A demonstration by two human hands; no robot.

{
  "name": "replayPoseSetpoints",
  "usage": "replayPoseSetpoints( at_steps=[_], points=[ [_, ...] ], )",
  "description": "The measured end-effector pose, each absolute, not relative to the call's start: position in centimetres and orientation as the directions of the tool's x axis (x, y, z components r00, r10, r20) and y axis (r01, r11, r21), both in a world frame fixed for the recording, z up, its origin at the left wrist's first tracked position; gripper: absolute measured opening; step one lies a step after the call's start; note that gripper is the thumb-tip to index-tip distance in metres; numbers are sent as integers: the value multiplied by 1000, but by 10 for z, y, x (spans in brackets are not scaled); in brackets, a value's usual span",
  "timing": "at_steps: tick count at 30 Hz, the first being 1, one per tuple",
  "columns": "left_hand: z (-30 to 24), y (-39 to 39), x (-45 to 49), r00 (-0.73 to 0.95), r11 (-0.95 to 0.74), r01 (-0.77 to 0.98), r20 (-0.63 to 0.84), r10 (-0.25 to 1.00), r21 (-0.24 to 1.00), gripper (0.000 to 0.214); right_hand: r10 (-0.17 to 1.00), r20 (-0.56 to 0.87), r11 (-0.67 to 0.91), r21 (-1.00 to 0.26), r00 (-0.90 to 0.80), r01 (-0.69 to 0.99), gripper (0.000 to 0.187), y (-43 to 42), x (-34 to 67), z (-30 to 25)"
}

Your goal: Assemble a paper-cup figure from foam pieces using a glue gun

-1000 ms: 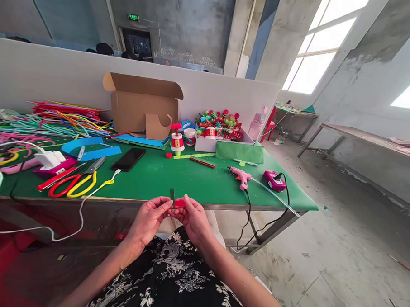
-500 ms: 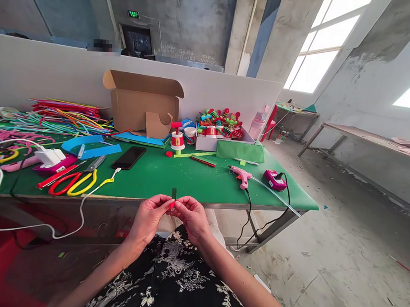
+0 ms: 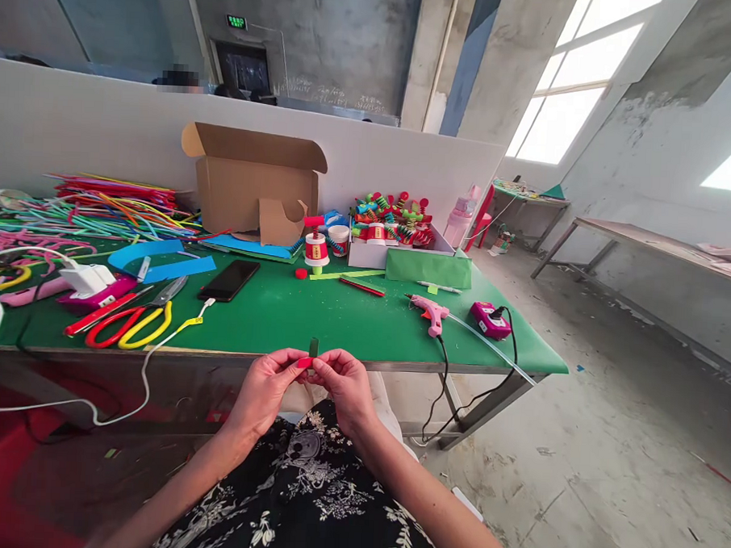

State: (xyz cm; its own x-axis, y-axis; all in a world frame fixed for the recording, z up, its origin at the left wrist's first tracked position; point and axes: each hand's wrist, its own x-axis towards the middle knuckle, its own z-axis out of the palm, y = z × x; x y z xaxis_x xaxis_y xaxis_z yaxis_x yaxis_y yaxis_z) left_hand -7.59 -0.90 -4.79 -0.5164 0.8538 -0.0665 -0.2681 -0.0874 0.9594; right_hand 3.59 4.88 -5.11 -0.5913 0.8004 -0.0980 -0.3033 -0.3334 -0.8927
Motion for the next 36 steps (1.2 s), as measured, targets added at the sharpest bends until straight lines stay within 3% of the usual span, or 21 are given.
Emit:
replayPoseSetpoints(
  at_steps=[9, 16, 27, 30, 36],
  points=[
    [-49, -11, -80, -484, -70, -246, -60, 873, 967, 25, 835, -75, -231, -947, -545, -223, 31, 52, 37, -48],
    [-44, -13, -80, -375, -80, -468, -115, 920, 880, 32, 866, -65, -212, -946, -495, -246, 31, 49, 36, -45],
    [-45, -9, -79, -530, -67, -220, -61, 846, 973, 27, 819, -33, -154, -974, -573, -164, 36, 53, 38, -47],
    [-43, -10, -79, -529, -73, -205, -47, 847, 976, 27, 813, -87, -212, -965, -575, -154, 39, 54, 38, -46],
    [-43, -8, -77, -514, -165, -427, -88, 853, 889, 36, 829, -167, -367, -883, -534, -294, 37, 51, 36, -45]
  ],
)
